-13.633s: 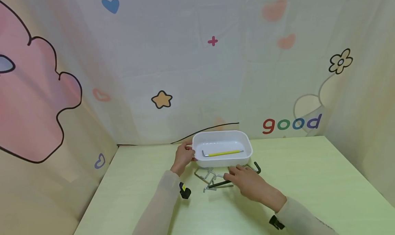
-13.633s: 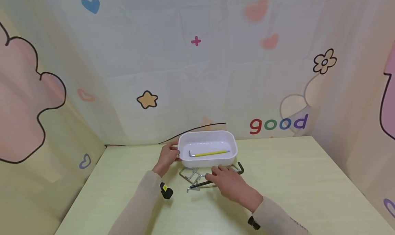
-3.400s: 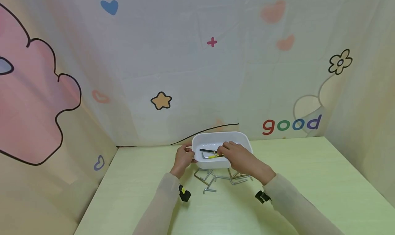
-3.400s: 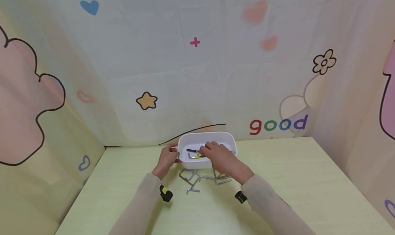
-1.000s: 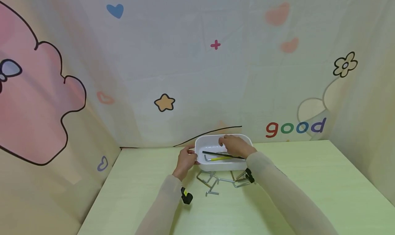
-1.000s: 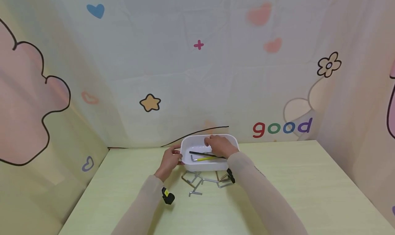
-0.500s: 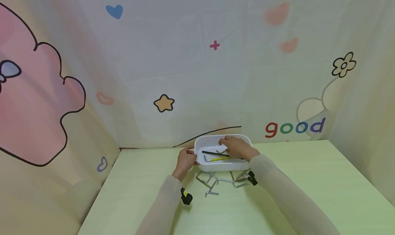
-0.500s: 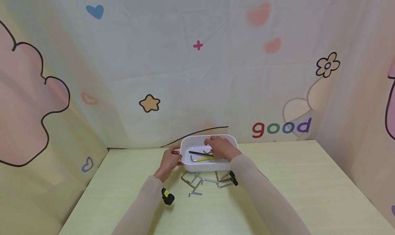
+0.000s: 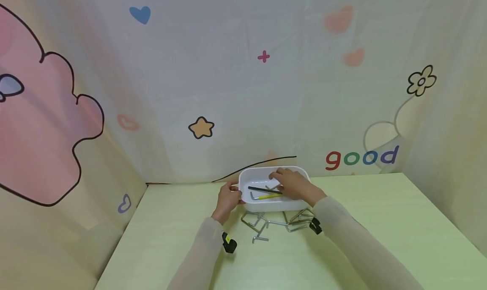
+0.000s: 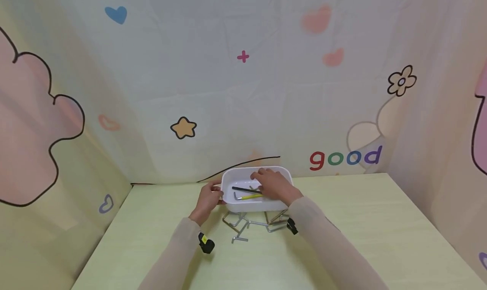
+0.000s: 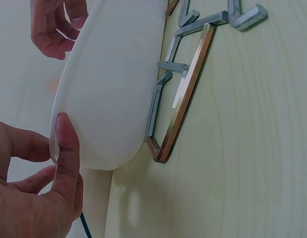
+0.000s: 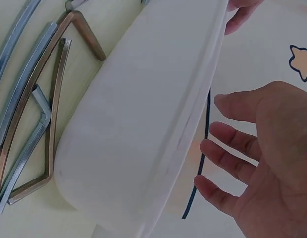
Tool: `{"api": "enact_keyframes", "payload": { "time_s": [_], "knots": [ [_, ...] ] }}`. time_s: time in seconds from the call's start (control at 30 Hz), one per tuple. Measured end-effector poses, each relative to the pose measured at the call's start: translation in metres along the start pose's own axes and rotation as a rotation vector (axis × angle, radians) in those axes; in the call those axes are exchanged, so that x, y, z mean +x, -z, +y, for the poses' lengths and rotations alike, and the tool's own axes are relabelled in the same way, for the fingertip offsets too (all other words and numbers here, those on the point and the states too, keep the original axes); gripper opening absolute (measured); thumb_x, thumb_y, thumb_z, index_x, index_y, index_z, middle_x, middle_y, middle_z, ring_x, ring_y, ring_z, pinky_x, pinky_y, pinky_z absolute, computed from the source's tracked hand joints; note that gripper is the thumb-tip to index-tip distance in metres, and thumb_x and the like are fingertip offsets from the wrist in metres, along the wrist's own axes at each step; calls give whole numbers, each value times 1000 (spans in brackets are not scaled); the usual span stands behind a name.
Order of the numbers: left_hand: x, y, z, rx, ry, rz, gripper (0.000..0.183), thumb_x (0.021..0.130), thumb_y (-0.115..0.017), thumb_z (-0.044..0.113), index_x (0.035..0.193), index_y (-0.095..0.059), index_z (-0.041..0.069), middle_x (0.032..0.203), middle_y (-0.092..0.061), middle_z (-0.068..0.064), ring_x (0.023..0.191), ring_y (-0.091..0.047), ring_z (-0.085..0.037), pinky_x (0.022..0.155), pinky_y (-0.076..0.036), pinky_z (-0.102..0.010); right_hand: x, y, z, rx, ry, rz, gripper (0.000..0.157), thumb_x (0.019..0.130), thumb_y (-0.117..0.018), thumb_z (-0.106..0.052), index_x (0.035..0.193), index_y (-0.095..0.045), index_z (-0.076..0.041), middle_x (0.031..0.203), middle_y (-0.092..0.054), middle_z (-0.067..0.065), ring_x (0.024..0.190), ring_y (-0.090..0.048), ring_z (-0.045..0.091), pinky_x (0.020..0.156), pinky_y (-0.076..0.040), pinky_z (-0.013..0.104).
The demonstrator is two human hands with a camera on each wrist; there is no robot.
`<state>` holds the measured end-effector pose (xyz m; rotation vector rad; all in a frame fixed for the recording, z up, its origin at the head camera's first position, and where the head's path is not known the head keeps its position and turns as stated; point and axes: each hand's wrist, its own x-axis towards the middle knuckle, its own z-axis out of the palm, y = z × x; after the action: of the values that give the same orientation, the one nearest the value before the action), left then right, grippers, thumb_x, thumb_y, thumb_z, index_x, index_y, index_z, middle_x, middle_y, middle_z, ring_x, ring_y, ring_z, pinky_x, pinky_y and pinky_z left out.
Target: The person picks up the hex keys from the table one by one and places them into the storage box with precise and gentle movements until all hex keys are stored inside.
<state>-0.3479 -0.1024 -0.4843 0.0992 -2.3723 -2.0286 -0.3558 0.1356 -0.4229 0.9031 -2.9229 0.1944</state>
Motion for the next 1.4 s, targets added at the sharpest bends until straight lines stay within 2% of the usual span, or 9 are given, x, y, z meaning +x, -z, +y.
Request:
{"api": "enact_keyframes", "payload": {
  "time_s": [0.4,0.67,0.93,1.1,1.4],
  "knots": [
    [2,-2,0,-6,4,14,51,82,-53,-6,132,-55,-1,91,-48,-6,74,-59,-21,57,-59,-23,-22,9,-17,-44,68,85,38,92,-67,-15,128,-57,-18,122,-60,4,110,-58,25,88,-53,45],
    [-1,0,-1,3,13,2,51,84,-54,-7,134,-54,0,96,-52,-11,80,-63,-27,59,-60,-23,-39,11,-22,-54,104,133,36,91,-69,-16,126,-59,-17,118,-61,3,106,-58,25,82,-53,43],
    [0,0,1,-12,6,13,53,81,-53,-8,133,-55,0,93,-49,-8,70,-55,-17,57,-59,-23,-57,9,-20,-73,114,182,38,89,-71,-19,126,-61,-18,119,-61,2,110,-58,25,87,-54,46],
    [0,-1,0,-9,13,21,53,81,-53,-8,133,-55,0,92,-49,-8,70,-55,-17,57,-59,-23,-67,6,-20,-83,111,173,42,88,-73,-20,128,-60,-16,122,-62,4,110,-58,27,88,-54,47],
    [0,-2,2,-13,3,19,52,81,-53,-7,133,-55,-1,92,-48,-6,72,-57,-20,56,-59,-23,-79,3,-22,-86,136,217,44,86,-76,-20,127,-60,-15,117,-62,2,109,-58,24,85,-53,42]
  ]
}}
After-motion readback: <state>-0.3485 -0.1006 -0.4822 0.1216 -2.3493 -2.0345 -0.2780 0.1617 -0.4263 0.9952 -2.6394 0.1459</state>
